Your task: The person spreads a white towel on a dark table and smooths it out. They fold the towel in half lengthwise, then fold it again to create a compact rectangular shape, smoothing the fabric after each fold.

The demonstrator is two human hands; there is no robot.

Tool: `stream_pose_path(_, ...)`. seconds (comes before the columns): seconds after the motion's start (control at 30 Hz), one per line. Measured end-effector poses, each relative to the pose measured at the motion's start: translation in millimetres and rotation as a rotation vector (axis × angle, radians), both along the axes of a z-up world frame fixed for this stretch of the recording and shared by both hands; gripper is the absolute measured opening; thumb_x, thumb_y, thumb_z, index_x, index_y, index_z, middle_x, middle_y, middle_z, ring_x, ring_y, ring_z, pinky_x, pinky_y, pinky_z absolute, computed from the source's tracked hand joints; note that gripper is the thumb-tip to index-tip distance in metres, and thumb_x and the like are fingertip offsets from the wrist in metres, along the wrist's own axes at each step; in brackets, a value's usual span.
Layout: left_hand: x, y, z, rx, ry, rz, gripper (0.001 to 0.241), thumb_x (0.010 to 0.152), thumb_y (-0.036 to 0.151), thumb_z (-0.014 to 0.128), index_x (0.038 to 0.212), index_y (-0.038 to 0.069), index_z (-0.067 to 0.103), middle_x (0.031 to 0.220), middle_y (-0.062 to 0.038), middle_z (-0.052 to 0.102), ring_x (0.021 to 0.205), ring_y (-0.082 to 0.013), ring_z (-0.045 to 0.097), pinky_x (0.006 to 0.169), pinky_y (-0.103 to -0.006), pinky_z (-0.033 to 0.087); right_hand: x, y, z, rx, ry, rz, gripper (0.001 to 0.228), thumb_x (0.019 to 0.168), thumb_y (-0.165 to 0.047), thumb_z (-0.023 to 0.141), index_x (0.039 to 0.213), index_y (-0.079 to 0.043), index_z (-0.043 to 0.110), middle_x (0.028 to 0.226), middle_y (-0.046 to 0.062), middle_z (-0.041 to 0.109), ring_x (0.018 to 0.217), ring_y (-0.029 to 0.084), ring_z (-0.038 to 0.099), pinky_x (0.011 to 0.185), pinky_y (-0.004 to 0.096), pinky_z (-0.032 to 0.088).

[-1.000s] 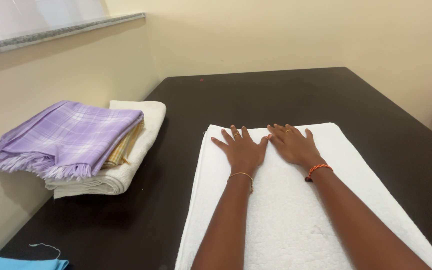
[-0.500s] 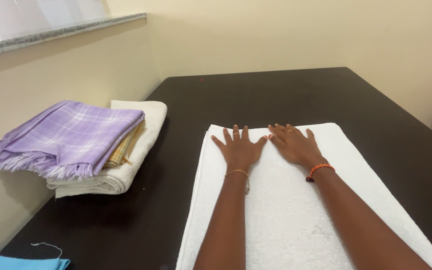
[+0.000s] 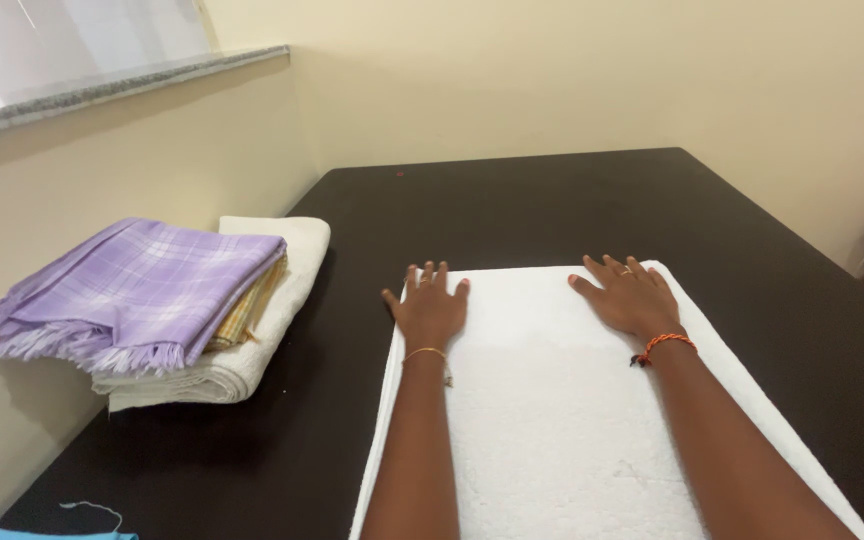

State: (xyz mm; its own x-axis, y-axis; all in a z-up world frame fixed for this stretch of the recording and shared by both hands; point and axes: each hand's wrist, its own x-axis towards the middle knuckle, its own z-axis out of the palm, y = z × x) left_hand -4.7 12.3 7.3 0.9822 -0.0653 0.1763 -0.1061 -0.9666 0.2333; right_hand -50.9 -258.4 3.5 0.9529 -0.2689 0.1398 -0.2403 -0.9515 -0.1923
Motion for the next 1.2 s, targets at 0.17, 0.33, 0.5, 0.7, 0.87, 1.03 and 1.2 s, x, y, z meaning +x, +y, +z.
stream_pose_path(0.17, 0, 12, 2, -0.048, 0.07, 0.078, 0.064, 0.103, 0.054, 0.024, 0.162, 0.03, 0.02, 0.171, 0.012, 0.012, 0.158, -0.0227, 0.002, 0.124, -0.0635, 0.001, -12, -1, 10, 0.046, 0.003, -0.149, 0.071, 0.094, -0.072, 0.028, 0.158, -0.041, 0.031, 0.169, -0.008, 0.021, 0.158, 0.018, 0.011, 0.127, 0.054, 0.008)
stream_pose_path(0.33, 6, 10, -6, 0.015, 0.005, 0.078, 0.063, 0.105, 0.051, 0.026, 0.162, 0.026, 0.02, 0.171, 0.007, 0.01, 0.159, -0.0228, 0.0, 0.125, -0.0637, -0.004, -12, -2, 7, 0.058, -0.014, -0.207, 0.069, 0.095, -0.071, 0.028, 0.158, -0.041, 0.033, 0.169, -0.008, 0.023, 0.158, 0.019, 0.01, 0.127, 0.056, 0.007)
stream_pose_path(0.5, -8, -9, 45, 0.308, -0.23, 0.065, 0.071, 0.089, 0.024, 0.052, 0.155, 0.004, 0.037, 0.169, -0.012, 0.014, 0.155, -0.0276, 0.003, 0.117, -0.0669, -0.006, -10, -4, 5, 0.046, -0.051, -0.199, 0.069, 0.096, -0.07, 0.027, 0.158, -0.04, 0.033, 0.168, -0.008, 0.025, 0.158, 0.019, 0.011, 0.126, 0.056, 0.008)
stream_pose_path(0.7, -72, -79, 107, 0.081, 0.178, -0.248, 0.04, 0.094, 0.015, 0.046, 0.121, 0.006, 0.074, 0.141, -0.021, 0.064, 0.139, -0.041, 0.053, 0.122, -0.0746, -0.005, -6, -7, -1, 0.036, -0.037, -0.194, 0.067, 0.097, -0.07, 0.027, 0.157, -0.04, 0.034, 0.168, -0.008, 0.026, 0.158, 0.02, 0.012, 0.126, 0.058, 0.007)
stream_pose_path(0.87, -109, -129, 69, 0.136, 0.369, -0.398, 0.041, 0.088, 0.016, 0.057, 0.126, 0.007, 0.071, 0.143, -0.022, 0.056, 0.141, -0.0439, 0.046, 0.114, -0.0852, -0.001, -3, -10, -1, 0.04, -0.058, -0.182, 0.068, 0.097, -0.07, 0.029, 0.157, -0.039, 0.037, 0.168, -0.006, 0.028, 0.158, 0.022, 0.014, 0.125, 0.06, 0.01)
stream_pose_path(1.03, -115, -135, 51, 0.205, 0.364, -0.37, 0.044, 0.088, 0.025, 0.062, 0.125, 0.006, 0.075, 0.141, -0.027, 0.061, 0.144, -0.0515, 0.04, 0.118, -0.0779, 0.013, 3, -12, -5, 0.034, -0.029, -0.206, 0.068, 0.096, -0.07, 0.029, 0.156, -0.041, 0.036, 0.168, -0.008, 0.027, 0.158, 0.021, 0.013, 0.125, 0.06, 0.01)
stream_pose_path(1.2, -84, -132, 24, 0.211, 0.384, -0.291, 0.057, 0.091, 0.034, 0.065, 0.138, 0.002, 0.067, 0.156, -0.032, 0.043, 0.15, -0.0569, 0.025, 0.115, -0.0765, 0.024, 0, -10, -2, 0.028, -0.033, -0.198, 0.068, 0.096, -0.07, 0.03, 0.157, -0.041, 0.035, 0.168, -0.008, 0.026, 0.157, 0.021, 0.013, 0.124, 0.061, 0.011)
